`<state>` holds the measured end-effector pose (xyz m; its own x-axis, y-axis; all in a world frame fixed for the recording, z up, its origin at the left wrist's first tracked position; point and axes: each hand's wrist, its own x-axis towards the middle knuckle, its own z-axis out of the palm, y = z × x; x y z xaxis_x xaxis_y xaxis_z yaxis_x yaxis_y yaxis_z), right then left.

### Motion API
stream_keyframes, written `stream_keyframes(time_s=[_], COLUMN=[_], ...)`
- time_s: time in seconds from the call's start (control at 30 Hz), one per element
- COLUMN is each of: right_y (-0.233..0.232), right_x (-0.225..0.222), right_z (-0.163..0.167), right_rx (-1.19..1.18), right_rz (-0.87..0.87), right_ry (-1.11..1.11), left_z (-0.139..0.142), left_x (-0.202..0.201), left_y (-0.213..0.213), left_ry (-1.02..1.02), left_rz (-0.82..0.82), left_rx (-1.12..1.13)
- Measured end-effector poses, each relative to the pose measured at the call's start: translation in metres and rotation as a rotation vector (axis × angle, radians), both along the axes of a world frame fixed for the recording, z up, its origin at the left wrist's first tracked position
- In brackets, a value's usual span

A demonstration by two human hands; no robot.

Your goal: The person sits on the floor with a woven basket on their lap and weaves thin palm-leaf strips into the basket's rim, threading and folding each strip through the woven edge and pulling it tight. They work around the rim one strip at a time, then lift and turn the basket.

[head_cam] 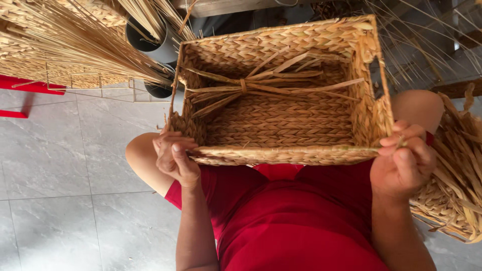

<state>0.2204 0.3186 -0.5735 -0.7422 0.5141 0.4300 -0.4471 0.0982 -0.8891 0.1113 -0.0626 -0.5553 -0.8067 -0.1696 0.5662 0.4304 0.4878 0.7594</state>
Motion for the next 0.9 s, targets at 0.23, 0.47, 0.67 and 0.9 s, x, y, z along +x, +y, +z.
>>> stream_keyframes(time_s=[0.23, 0.47, 0.67, 0.9], right_y=[0.013, 0.018, 0.011, 0.001], right_x=[-0.010, -0.017, -0.018, -0.022], right_z=[-0.044, -0.049, -0.036, -0.017], right_rx=[-0.151, -0.210, -0.184, -0.204], right_rz=[0.039, 0.008, -0.032, -0.023], right_ry=[-0.071, -0.113, -0.163, -0.134], left_z=[-0.019, 0.004, 0.043, 0.026], left_x=[-0.020, -0.021, -0.065, -0.138], left_y=[0.005, 0.011, 0.024, 0.095], left_ry=[0.007, -0.115, -0.090, -0.430], left_rz=[-0.039, -0.063, -0.145, -0.586], left_rx=[-0.105, -0.151, -0.500, -0.938])
